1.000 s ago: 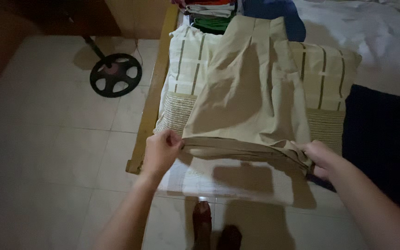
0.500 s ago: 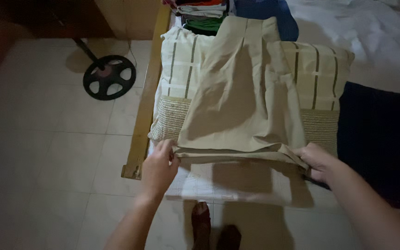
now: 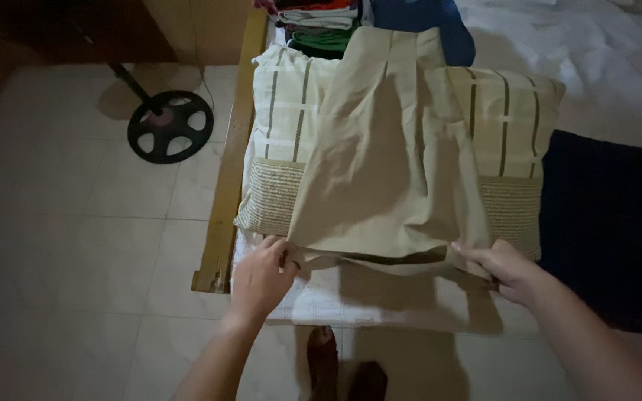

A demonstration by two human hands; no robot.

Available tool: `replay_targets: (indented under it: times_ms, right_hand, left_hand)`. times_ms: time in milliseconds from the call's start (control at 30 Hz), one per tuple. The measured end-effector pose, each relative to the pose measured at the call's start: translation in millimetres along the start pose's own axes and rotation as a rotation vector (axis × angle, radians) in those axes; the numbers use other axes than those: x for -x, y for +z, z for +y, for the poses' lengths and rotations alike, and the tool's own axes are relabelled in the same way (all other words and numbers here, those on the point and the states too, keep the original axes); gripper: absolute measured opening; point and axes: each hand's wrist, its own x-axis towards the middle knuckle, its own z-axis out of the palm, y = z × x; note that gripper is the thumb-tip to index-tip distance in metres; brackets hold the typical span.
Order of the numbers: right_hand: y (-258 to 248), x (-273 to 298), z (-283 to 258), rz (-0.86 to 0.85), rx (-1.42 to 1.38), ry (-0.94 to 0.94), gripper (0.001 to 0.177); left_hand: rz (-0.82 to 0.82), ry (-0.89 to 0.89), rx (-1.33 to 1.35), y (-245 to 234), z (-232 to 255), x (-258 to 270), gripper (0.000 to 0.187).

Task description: The person folds several garments on a bed, including a blue pair of jeans, a beige pair of trousers, and a dark denim skirt. Each item is smoothed, folded, and placed into a neat stack.

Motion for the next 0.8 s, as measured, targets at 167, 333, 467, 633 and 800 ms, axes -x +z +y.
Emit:
replay_targets:
  times_ms: [167, 333, 467, 633, 800]
  right_hand:
    - [-0.1, -11.2, 14.2, 0.023, -0.035, 0.044, 0.064]
    - [-10.4, -22.2, 27.9, -0.062, -0.111, 0.026, 0.051]
    - [-13.5, -21.1, 35.4, -0.118, -0.292, 0.03, 0.046]
    - [-9.1, -19.4, 38.1, 0.018, -0.34, 0.13, 0.058]
    - [-7.5, -25.9, 51.2, 0.027, -0.411, 0.107, 0.069]
  left_hand:
    - [-0.144, -0.411, 0.297, 9.3, -5.3, -7.0, 0.025]
    - [0.039, -0.432, 0.544, 36.3, -14.1, -24.3, 0.038]
    - [0.032, -0.372, 0.458, 50.2, -6.9, -33.7, 0.036]
    - [0.044, -0.384, 0.371, 46.3, 2.5, -33.0, 0.027]
    - [0.078, -0.195, 0.258, 40.1, 1.0, -22.9, 0.02]
